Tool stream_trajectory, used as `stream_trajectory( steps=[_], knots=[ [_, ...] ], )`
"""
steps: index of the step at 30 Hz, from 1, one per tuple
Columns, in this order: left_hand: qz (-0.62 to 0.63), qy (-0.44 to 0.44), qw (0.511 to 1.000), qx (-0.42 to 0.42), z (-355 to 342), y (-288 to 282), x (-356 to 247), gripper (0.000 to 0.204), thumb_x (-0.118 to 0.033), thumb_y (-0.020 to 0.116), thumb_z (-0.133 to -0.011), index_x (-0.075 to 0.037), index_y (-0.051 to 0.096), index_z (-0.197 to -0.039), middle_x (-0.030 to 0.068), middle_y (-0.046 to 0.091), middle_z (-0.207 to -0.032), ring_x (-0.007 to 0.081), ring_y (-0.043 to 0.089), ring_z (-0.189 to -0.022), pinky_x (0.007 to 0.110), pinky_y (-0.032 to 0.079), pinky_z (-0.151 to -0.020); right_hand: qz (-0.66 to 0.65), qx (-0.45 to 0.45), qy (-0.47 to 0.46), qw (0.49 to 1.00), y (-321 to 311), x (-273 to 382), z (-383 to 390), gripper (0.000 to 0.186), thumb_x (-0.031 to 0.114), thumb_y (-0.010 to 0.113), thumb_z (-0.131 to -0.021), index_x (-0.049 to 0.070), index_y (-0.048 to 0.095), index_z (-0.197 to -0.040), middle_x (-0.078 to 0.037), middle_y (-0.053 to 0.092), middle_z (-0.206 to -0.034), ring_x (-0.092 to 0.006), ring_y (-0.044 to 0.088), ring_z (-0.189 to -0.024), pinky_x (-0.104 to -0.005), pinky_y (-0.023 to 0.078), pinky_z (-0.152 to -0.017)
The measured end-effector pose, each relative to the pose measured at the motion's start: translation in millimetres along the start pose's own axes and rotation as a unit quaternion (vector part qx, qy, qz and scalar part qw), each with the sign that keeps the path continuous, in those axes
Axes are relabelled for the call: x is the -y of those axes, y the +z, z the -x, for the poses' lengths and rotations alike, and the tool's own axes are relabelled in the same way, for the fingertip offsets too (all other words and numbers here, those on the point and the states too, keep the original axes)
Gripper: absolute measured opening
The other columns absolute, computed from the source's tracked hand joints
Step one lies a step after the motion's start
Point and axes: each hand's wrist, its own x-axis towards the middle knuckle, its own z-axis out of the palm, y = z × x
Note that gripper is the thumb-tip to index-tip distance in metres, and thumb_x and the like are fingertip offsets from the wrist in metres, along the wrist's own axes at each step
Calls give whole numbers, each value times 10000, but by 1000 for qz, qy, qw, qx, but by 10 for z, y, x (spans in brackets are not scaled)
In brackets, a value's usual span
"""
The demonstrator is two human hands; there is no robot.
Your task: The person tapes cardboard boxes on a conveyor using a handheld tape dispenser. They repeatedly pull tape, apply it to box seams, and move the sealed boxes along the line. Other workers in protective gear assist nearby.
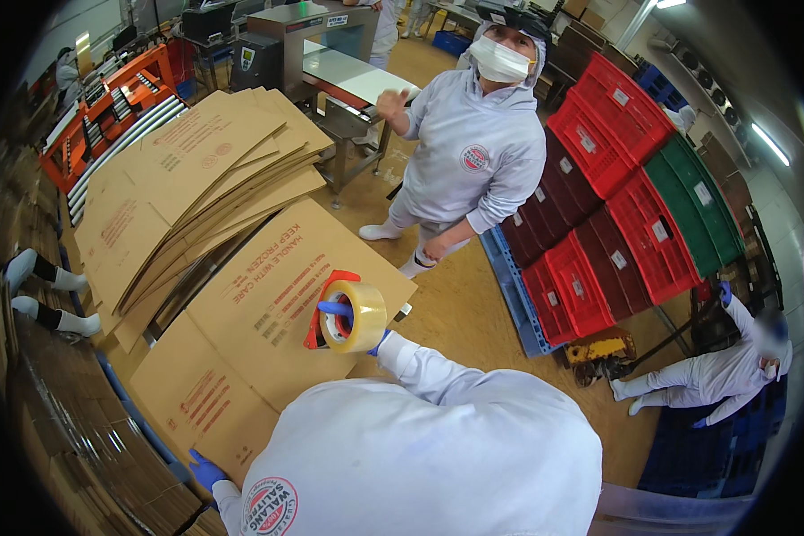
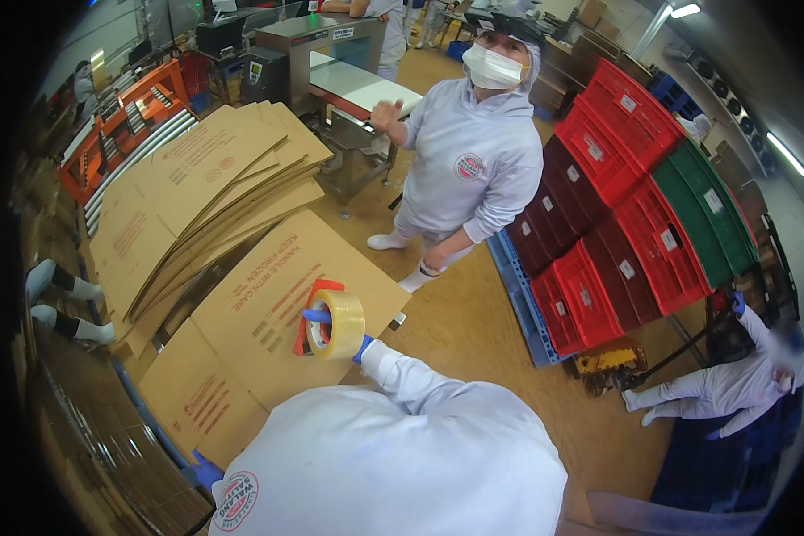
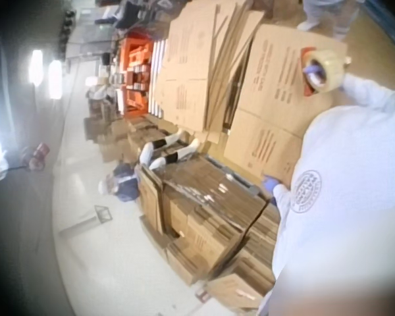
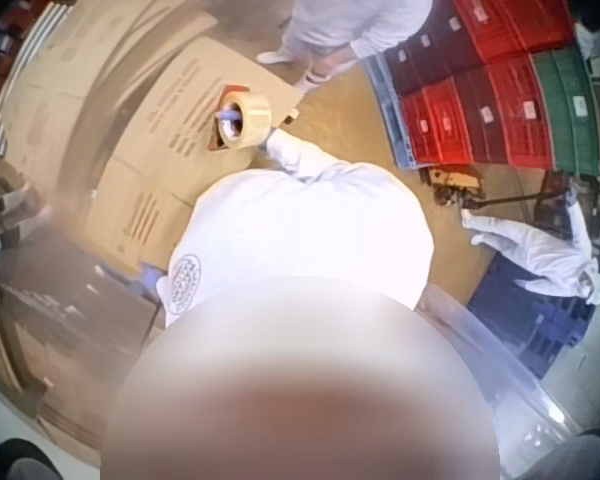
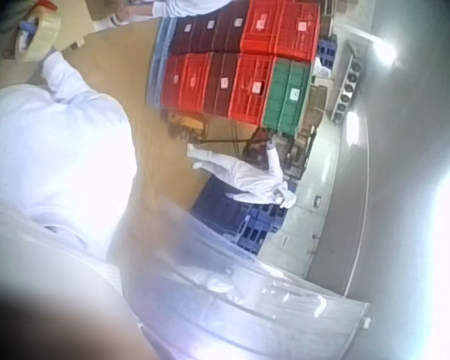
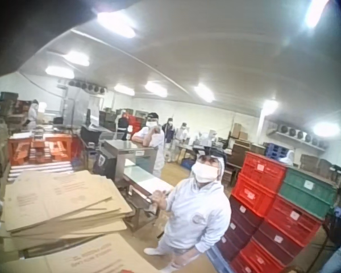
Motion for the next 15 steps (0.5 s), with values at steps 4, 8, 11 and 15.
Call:
stream_trajectory(
  steps=[4,8,11,15],
  knots=[
    [18,-9,1000,9,-146,5,-107,914,-668,376,-909,124,363,-1365,310,488,-1321,388,512,-1203,389,404,-1025,50,-27,-174,983,4,29,-117,554,119,748,-755,235,592,-1274,-63,548,-1210,-237,548,-1065,-376,449,-912],
    [-17,7,1000,20,-250,20,-179,906,-662,380,-911,123,370,-1363,309,465,-1346,390,480,-1240,397,377,-1049,60,7,-169,984,-9,-114,-93,583,135,751,-741,245,583,-1288,-72,539,-1230,-281,540,-1081,-401,438,-929],
    [-13,10,1000,5,-244,58,-189,895,-654,390,-912,123,379,-1357,308,469,-1343,393,484,-1236,402,377,-1048,65,-17,-138,988,-62,-208,20,584,135,748,-742,242,581,-1291,-75,528,-1253,-284,531,-1104,-402,430,-945],
    [0,20,1000,1,-182,82,-177,883,-641,397,-917,130,389,-1347,310,479,-1333,399,491,-1226,403,383,-1039,148,-72,-212,963,-107,-241,186,598,124,756,-734,235,579,-1294,-78,511,-1286,-281,518,-1137,-401,422,-964]
  ],
)
